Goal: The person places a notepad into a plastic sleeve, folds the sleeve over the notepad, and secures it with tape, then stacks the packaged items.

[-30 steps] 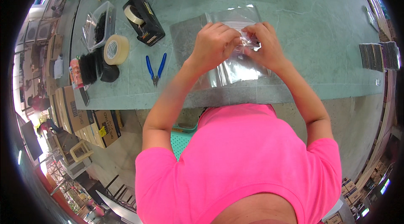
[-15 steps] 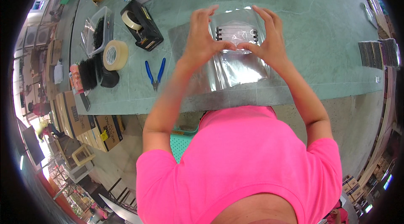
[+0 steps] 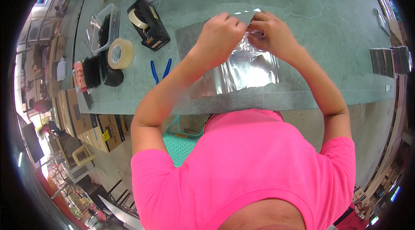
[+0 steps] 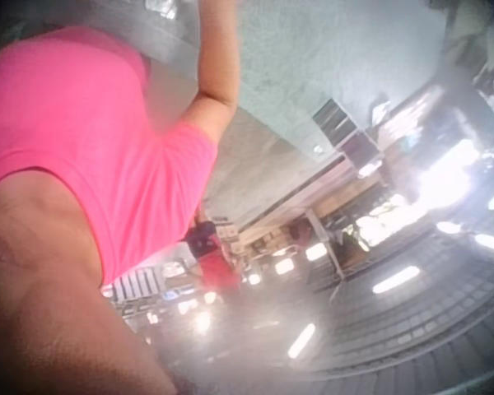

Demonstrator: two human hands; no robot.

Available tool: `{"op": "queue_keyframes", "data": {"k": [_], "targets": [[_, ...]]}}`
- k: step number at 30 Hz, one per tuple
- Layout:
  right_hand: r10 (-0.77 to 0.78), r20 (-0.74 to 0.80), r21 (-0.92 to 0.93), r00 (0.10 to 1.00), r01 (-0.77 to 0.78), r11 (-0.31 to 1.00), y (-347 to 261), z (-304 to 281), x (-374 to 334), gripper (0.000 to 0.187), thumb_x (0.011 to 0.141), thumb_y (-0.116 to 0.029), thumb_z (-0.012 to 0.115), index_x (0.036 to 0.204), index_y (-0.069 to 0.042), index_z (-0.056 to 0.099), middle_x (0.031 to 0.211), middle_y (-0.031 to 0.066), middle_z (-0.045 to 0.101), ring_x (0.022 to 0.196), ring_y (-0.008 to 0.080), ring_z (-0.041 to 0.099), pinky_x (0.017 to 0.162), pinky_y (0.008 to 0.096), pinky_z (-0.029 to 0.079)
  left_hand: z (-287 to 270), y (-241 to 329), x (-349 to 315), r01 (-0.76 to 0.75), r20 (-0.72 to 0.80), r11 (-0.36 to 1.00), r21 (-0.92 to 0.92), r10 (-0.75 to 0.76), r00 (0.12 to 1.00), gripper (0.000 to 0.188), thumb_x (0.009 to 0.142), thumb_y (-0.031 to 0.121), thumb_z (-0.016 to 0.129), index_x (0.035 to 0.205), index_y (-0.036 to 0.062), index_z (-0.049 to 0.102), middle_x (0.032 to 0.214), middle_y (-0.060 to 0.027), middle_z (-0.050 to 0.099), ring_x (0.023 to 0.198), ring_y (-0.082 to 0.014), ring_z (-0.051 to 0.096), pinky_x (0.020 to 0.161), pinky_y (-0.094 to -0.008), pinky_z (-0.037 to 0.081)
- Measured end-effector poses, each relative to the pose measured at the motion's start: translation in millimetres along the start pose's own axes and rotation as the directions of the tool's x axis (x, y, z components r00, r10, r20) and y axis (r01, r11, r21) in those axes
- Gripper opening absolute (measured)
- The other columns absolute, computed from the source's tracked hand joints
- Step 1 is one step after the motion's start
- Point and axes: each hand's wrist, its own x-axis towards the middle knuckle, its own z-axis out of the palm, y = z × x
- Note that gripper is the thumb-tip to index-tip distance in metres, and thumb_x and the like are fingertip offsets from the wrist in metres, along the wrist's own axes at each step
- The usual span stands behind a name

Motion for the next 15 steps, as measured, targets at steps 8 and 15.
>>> {"op": "queue_keyframes", "data": {"k": [8, 15], "targets": [[-0.113, -0.051, -0.170, 0.992, 0.103, 0.980, -7.6, 8.9, -8.9, 0.013, 0.070, -0.007, 0.062, 0.082, -0.005, 0.058, 0.083, 0.0079, 0.053, 0.085, 0.0271, 0.051, 0.075, 0.0366, 0.045, 0.5, 12.5, -14.4, 0.052, -0.035, 0.996, -0.075, -0.055, 0.998, 0.017, 0.069, 0.004, 0.065, 0.084, 0.0022, 0.058, 0.080, -0.0098, 0.054, 0.078, -0.0295, 0.054, 0.069, -0.0368, 0.047], [-0.133, 0.228, -0.488, 0.965, 0.231, 0.842, -37.0, 1.4, -32.1, 0.020, 0.070, -0.005, 0.058, 0.090, -0.006, 0.062, 0.090, 0.0068, 0.057, 0.091, 0.0242, 0.054, 0.083, 0.0350, 0.044, 24.2, 30.1, -41.6, -0.003, -0.180, 1.000, -0.023, -0.001, 0.984, 0.017, 0.068, 0.003, 0.064, 0.084, 0.0004, 0.060, 0.079, -0.0102, 0.055, 0.075, -0.0280, 0.053, 0.066, -0.0366, 0.047]]}}
